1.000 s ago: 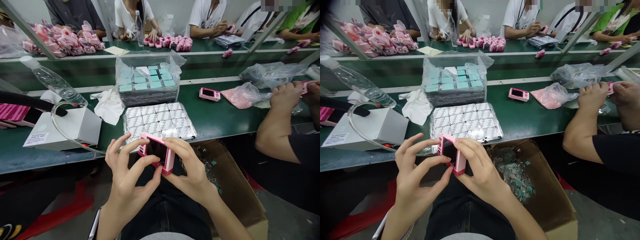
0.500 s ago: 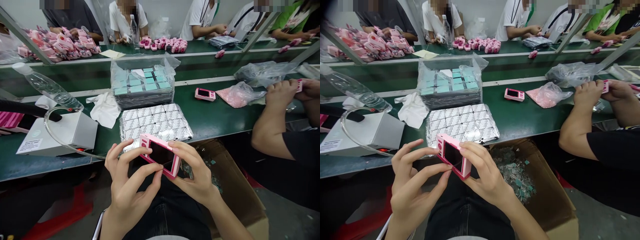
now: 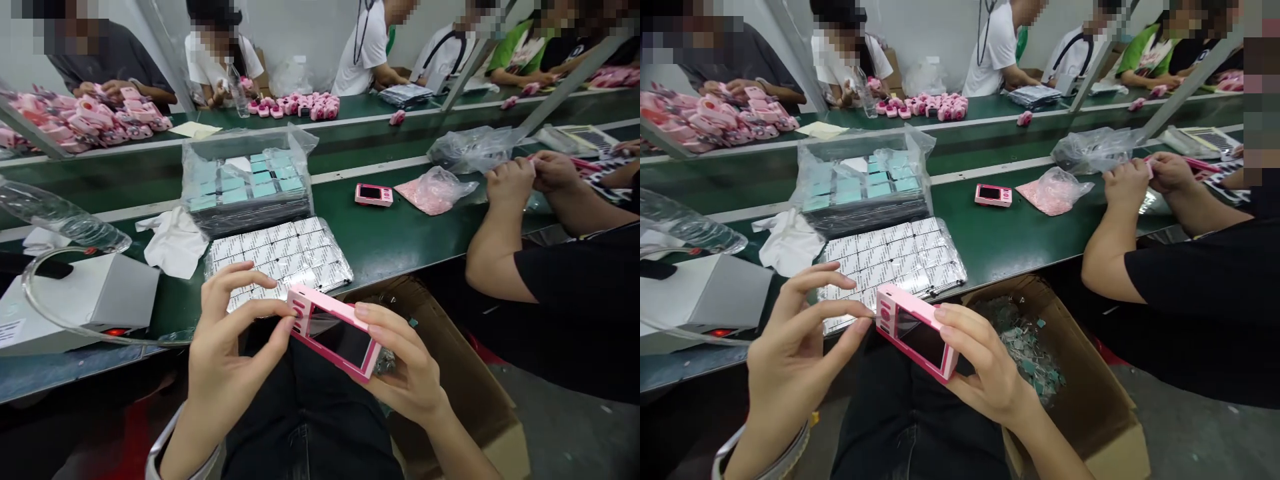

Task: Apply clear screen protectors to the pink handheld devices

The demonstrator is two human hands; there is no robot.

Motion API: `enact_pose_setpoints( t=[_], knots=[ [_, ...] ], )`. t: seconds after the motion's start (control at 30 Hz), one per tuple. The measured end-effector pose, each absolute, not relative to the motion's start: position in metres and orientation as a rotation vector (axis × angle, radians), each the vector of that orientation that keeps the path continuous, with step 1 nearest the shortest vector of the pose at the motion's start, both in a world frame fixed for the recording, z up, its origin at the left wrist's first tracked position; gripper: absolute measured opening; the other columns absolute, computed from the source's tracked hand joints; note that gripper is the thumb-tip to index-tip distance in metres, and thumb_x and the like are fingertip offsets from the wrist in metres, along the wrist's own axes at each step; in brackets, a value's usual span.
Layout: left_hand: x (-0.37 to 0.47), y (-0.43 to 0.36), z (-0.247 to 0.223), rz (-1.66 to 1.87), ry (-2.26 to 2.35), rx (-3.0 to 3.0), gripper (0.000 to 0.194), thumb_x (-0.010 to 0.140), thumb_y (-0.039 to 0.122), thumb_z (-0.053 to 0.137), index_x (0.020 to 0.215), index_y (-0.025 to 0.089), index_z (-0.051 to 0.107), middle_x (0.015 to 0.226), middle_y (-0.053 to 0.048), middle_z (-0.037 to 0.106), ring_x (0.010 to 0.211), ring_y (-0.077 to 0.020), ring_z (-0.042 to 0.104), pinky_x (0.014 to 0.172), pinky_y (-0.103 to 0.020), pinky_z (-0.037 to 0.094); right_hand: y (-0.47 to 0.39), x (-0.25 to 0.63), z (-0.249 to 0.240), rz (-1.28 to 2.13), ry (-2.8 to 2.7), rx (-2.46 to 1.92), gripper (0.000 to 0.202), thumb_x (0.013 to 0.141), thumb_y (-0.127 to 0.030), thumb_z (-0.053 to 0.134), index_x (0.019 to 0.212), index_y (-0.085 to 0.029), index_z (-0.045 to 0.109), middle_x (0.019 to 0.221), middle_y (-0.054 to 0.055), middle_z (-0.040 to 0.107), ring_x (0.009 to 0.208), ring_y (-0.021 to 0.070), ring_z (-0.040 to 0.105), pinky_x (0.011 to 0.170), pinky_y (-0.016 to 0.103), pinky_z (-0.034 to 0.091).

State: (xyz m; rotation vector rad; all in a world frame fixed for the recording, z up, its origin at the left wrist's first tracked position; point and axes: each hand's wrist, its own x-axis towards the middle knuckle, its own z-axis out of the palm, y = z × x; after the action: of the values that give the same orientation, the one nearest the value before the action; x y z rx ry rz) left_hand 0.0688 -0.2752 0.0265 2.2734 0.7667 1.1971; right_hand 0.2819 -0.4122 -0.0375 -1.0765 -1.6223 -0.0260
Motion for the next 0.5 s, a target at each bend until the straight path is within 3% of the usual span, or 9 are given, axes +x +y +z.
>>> enact_pose_setpoints(
  t=[0.17,0.33,0.4,0.5],
  knots=[
    [0.107,-0.246,0.031,1.135,0.712,2.196,0.015,0.100,0.015,0.073,0.095,0.029,0.076,0.118,-0.002,0.067,0.120,-0.0204,0.067,0.106,-0.040,0.053,-0.446,0.307,-0.045,-0.089,-1.675,-1.101,0.066,0.102,-0.008,0.072,0.163,-0.013,0.048,0.146,0.019,0.072,0.143,0.0314,0.069,0.118,0.051,0.065],
    [0.171,-0.235,0.026,1.194,0.478,2.377,0.007,0.099,0.013,0.073,0.096,0.020,0.074,0.107,-0.005,0.067,0.104,-0.0202,0.068,0.098,-0.039,0.054,-0.480,0.324,-0.047,-0.223,-1.904,-1.095,0.028,0.107,-0.002,0.053,0.132,-0.001,0.066,0.130,0.021,0.077,0.152,0.0344,0.061,0.119,0.048,0.064],
    [0.201,-0.246,0.011,0.997,0.230,2.586,0.008,0.103,0.013,0.066,0.098,0.016,0.071,0.107,-0.008,0.068,0.101,-0.0211,0.067,0.093,-0.040,0.053,-0.489,0.326,-0.051,-0.291,-1.985,-1.026,0.023,0.105,-0.001,0.053,0.118,-0.002,0.072,0.123,0.020,0.080,0.152,0.0363,0.061,0.117,0.046,0.065],
    [0.246,-0.277,-0.032,0.570,-0.156,2.828,0.016,0.107,0.014,0.057,0.097,0.015,0.069,0.109,-0.010,0.071,0.095,-0.0226,0.066,0.084,-0.040,0.052,-0.499,0.322,-0.065,-0.359,-2.052,-0.988,0.023,0.103,-0.003,0.055,0.110,-0.009,0.077,0.116,0.013,0.085,0.134,0.0300,0.075,0.116,0.042,0.065]
  ],
)
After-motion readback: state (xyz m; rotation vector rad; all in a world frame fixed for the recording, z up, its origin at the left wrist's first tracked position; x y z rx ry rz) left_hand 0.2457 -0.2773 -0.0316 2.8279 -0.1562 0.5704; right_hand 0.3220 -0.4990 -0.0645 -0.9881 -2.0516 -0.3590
